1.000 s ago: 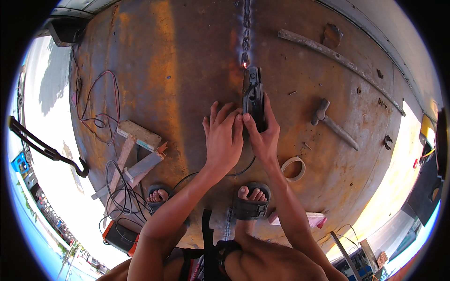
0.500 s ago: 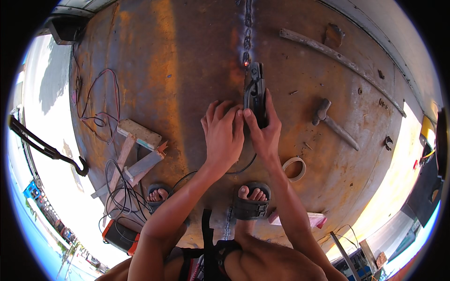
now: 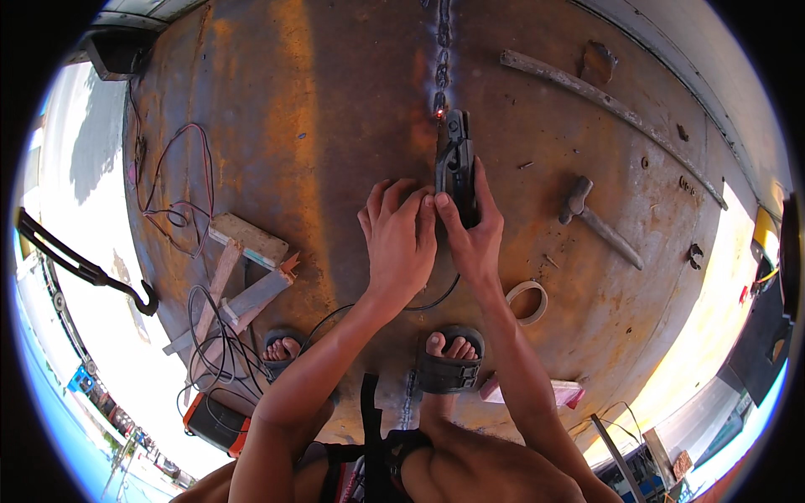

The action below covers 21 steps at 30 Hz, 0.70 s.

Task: The person welds a seam on a large curved metal surface using a handheld welding torch, then repeatedly strikes the weld with a hammer to remove slag and inspect the joint. The person repeats this cycle along the seam.

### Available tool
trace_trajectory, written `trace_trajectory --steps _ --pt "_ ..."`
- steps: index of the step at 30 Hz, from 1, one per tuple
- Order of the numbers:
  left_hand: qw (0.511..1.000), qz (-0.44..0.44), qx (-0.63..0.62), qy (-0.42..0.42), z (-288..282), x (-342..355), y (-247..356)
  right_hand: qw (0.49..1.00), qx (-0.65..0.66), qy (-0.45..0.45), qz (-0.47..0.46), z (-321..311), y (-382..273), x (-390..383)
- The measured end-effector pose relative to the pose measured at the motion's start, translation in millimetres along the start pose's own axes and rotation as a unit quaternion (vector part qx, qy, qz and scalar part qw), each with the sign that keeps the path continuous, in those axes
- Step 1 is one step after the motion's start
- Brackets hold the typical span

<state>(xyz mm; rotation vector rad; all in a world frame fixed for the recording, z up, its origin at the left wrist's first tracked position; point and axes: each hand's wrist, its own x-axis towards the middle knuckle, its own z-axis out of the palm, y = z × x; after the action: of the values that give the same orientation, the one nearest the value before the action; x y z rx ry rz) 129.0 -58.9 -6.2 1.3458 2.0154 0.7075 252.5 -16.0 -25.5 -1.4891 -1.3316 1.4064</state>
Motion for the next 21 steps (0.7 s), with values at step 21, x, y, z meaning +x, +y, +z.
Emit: trace_trajectory --steps 21 --pt "1.000 0.012 -0.011 -0.020 -7 -3 1 0.992 0.118 0.032 0.030 -4 10 -16"
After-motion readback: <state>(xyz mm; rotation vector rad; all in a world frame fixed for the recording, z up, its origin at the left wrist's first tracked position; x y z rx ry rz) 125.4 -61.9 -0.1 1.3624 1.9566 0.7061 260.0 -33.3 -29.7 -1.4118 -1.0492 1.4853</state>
